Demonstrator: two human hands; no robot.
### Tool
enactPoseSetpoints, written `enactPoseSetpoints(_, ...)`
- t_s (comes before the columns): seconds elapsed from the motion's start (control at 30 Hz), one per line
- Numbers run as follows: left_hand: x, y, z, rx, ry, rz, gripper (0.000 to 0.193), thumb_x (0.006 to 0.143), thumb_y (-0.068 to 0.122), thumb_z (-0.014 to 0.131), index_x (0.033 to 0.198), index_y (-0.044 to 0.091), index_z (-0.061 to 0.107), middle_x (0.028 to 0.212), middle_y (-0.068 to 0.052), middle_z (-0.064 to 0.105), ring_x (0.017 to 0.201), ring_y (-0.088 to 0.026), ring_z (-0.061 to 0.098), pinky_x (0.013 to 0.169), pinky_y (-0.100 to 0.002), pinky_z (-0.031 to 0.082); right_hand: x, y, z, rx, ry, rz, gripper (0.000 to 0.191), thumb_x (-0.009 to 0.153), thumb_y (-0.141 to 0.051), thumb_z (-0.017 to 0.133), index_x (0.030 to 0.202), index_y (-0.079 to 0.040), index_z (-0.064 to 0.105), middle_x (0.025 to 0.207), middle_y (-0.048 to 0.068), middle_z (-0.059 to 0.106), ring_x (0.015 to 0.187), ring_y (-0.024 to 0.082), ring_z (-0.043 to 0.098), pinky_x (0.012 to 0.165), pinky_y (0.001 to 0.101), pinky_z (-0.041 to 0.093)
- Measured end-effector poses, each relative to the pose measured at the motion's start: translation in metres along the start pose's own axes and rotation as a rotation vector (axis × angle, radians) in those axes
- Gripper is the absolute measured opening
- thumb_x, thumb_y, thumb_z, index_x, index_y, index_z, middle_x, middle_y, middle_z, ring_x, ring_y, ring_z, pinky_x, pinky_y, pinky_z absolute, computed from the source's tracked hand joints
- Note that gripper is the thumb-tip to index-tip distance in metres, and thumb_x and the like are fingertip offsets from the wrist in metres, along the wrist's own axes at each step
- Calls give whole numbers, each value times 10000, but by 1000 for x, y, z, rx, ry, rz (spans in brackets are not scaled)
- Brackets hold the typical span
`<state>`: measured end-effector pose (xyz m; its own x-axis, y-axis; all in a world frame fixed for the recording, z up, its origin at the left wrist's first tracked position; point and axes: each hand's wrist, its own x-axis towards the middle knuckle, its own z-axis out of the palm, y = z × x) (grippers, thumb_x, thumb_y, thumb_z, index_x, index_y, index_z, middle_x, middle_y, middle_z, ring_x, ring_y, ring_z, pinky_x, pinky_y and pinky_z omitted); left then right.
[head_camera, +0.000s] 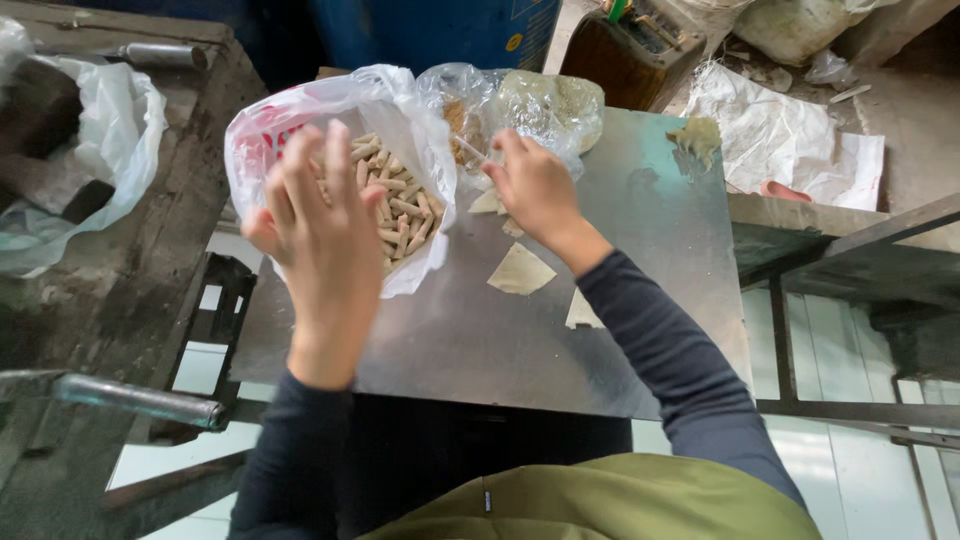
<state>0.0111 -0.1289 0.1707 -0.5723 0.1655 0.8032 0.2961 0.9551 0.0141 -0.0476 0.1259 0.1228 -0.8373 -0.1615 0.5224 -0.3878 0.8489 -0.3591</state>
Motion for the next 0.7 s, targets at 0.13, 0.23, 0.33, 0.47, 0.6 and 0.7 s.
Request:
enactPoseSetpoints(0.13,-55,69,-8,-560,-218,101,150,924,84,689,1066,107,643,1047,-53,647,997,-265,613,865,-434,474,33,13,31,-151,-258,212,277,898,-240,730,1076,-78,593,903,175,716,878,415,677,735,531,508)
enactPoseSetpoints(0.23,-73,96,25,-673,-443,-52,235,855,172,746,944,29,582,912,-150,631,878,-348,648,723,-428,519,39,28,47,-59,-108,221,125,878,-126,700,987,-93,649,939,171,738,904,386,704,773,498,546)
enactPoseSetpoints(0.33,-86,98,54,-596,-669,-120,310,831,230,768,926,9,573,858,-176,627,806,-387,639,708,-470,513,46,41,54,-39,42,63,85,873,-52,652,958,-58,657,941,184,709,862,405,708,747,498,556)
enactPoseSetpoints(0.47,-94,107,73,-604,-541,-128,219,838,137,736,897,12,566,883,-189,626,786,-386,649,672,-471,513,56,44,62,-240,20,54,66,917,5,545,950,22,599,1026,244,627,842,435,694,727,500,556)
enactPoseSetpoints(0.6,-92,113,78,-695,-459,-145,157,905,86,716,936,29,574,882,-177,645,799,-389,660,680,-473,517,70,40,70,-193,-30,116,106,947,-25,499,976,37,580,1017,266,600,804,435,693,706,501,558)
enactPoseSetpoints(0.7,-87,110,74,-936,-463,-293,176,932,60,683,1042,-7,564,927,-181,690,801,-370,693,679,-423,543,77,39,74,-130,-15,157,125,952,-52,519,1024,34,575,962,270,630,793,445,683,697,517,541)
